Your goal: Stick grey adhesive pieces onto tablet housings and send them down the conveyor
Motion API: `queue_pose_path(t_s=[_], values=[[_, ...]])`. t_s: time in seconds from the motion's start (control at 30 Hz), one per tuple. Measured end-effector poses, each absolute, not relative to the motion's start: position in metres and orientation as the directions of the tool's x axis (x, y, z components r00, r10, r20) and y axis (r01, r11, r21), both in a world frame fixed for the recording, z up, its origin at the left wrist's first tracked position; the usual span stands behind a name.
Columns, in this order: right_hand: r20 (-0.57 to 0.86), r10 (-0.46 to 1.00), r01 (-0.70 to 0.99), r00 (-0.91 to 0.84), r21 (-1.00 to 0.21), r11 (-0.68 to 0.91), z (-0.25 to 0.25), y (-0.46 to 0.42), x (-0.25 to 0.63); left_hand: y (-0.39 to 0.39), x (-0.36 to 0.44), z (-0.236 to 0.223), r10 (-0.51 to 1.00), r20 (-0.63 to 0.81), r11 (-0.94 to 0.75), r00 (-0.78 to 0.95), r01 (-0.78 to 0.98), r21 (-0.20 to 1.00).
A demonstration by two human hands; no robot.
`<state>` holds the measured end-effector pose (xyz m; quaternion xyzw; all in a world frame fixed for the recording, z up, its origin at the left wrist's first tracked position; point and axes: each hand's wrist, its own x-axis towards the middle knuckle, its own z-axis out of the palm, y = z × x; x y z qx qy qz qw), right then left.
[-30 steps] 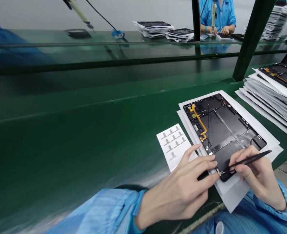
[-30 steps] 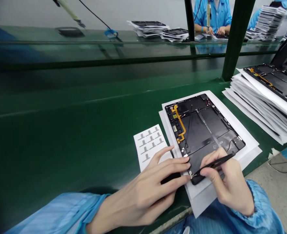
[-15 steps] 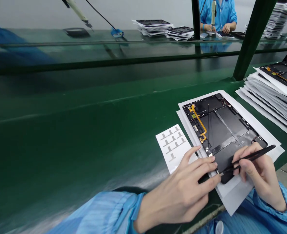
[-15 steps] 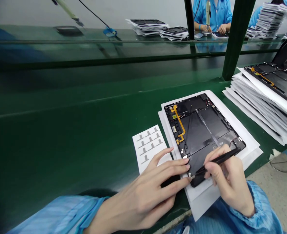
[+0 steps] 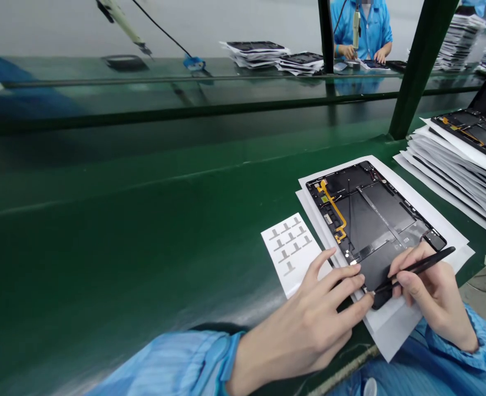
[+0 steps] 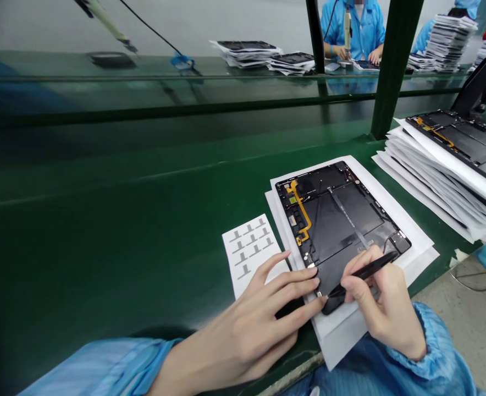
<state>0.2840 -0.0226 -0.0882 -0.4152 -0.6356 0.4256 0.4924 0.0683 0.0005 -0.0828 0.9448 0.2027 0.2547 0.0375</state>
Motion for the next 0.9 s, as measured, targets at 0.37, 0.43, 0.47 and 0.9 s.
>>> queue_pose_path(t_s=[0.37,0.43,0.47,0.9], values=[[0.274,0.949,0.166,-0.157,-0.940,0.299,-0.0871,-0.0207,0.2832,0.0014,0.0687,-0.0820,0.418,0.430,-0.908,0.800,0.356,0.221],[0.267,0.951,0.171,-0.157,-0.941,0.293,-0.0862,-0.0213,0.2833,0.0013,0.0688,-0.0815,0.423,0.432,-0.906,0.797,0.357,0.229],[0.266,0.952,0.168,-0.154,-0.942,0.290,-0.0858,-0.0218,0.2833,0.0011,0.0689,-0.0811,0.427,0.433,-0.904,0.793,0.360,0.232],[0.274,0.943,0.181,-0.190,-0.934,0.308,-0.0830,-0.0207,0.2808,0.0002,0.0700,-0.0792,0.430,0.439,-0.903,0.789,0.364,0.230]])
